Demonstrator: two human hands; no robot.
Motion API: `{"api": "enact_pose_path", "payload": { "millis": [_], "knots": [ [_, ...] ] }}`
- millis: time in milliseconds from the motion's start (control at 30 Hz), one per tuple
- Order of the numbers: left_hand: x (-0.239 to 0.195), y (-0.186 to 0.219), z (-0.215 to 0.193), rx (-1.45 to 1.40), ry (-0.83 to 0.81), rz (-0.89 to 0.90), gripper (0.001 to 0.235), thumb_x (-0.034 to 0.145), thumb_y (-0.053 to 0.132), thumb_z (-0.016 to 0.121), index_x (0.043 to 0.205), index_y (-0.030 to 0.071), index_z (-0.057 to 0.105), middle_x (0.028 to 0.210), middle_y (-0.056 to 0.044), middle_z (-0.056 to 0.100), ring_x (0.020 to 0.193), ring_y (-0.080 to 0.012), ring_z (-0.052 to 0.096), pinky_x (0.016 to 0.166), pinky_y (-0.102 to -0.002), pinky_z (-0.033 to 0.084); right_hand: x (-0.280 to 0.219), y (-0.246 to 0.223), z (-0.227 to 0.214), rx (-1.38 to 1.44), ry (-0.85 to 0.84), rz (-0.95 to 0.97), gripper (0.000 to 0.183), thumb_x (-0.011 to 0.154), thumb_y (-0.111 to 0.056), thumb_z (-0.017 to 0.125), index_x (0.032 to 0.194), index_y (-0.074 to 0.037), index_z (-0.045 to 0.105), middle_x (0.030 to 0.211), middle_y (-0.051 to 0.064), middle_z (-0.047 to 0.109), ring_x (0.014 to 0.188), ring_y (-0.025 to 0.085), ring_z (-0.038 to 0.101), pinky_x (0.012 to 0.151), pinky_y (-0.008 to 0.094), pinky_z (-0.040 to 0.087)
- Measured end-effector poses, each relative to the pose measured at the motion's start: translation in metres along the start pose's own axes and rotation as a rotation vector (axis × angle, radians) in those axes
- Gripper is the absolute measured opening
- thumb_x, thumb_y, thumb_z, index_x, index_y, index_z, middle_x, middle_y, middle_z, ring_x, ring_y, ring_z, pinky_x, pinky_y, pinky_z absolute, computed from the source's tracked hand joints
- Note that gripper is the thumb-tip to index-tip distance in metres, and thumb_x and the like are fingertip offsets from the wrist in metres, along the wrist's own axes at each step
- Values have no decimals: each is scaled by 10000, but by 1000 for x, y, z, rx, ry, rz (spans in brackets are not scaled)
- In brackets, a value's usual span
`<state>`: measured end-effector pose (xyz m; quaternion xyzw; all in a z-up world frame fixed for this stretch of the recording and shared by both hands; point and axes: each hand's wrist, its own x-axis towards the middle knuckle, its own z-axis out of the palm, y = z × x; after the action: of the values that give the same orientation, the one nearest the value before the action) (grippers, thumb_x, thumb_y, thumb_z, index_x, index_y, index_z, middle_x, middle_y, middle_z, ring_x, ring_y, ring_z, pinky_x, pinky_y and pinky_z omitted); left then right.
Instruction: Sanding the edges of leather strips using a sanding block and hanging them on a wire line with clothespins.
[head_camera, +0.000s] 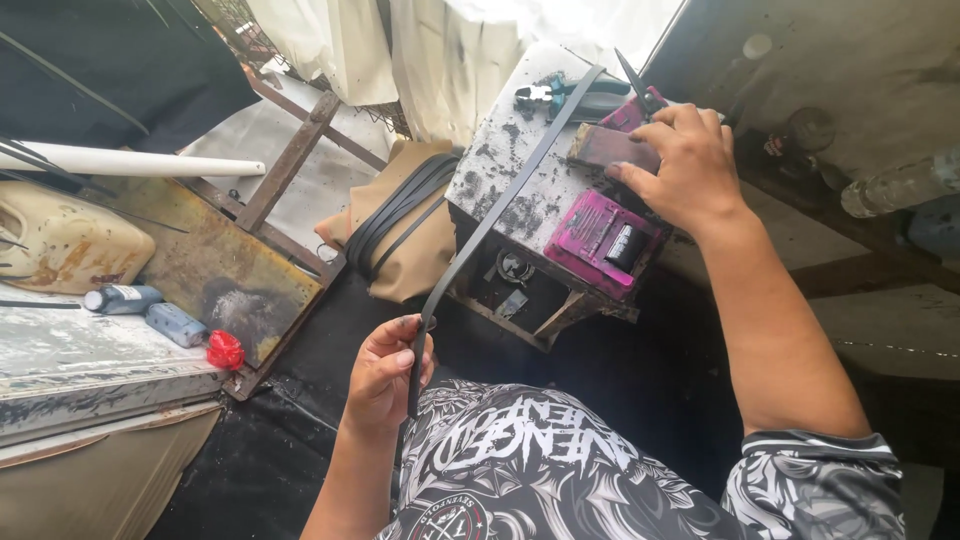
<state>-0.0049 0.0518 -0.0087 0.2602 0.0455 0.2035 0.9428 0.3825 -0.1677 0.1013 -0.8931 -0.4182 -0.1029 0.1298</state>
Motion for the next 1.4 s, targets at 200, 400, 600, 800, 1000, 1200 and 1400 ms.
{"api": "enact_pose_path", "payload": {
  "millis": [200,400,600,800,1000,1200,1400],
  "knots": [
    [4,1,29,212,49,82,439,814,-68,700,1247,-114,644,1006,-280,725,753,-247,709,543,-304,615,-4,-94,-10,77,88,-437,590,701,-404,890,1236,-224,718,1309,55,633,1196,281,570,952,426,401],
    [15,0,58,502,18,109,462,811,-68,763,1255,-137,653,978,-264,705,700,-192,714,548,-298,621,-15,-151,10,48,-85,-663,650,745,-310,880,1340,-275,621,1319,59,601,1195,274,601,984,434,431],
    [19,-4,66,555,3,127,426,815,-79,753,1228,-143,669,1152,-303,680,726,-196,721,545,-291,613,-11,-139,34,-46,-13,-720,328,793,-268,860,1074,-249,691,1159,-13,657,1099,185,632,913,379,454],
    [5,10,48,650,-98,128,371,793,-5,784,1142,-117,730,948,-203,692,667,-134,625,492,-257,522,23,-108,47,-152,362,-726,103,841,-113,625,900,-191,593,854,-4,559,851,201,604,776,366,449],
    [-26,51,31,1004,73,22,382,879,2,689,1259,38,709,1129,-81,737,926,-135,628,793,-268,537,78,-52,1,-360,375,-542,196,823,47,575,826,-133,654,733,7,619,669,184,521,621,317,405],
    [-39,72,14,1400,285,-81,397,883,41,624,1255,118,739,1178,-51,795,1069,-153,753,932,-285,590,117,24,-5,-435,431,-432,240,724,-42,698,940,-144,713,895,20,658,808,232,608,586,343,499],
    [-46,85,-21,1475,534,-156,378,917,45,594,1242,143,761,1178,-45,788,1114,-139,729,1000,-287,543,126,7,-32,-273,509,-407,212,828,-1,749,1006,-106,699,875,28,674,764,250,629,539,363,510]
  ]
}}
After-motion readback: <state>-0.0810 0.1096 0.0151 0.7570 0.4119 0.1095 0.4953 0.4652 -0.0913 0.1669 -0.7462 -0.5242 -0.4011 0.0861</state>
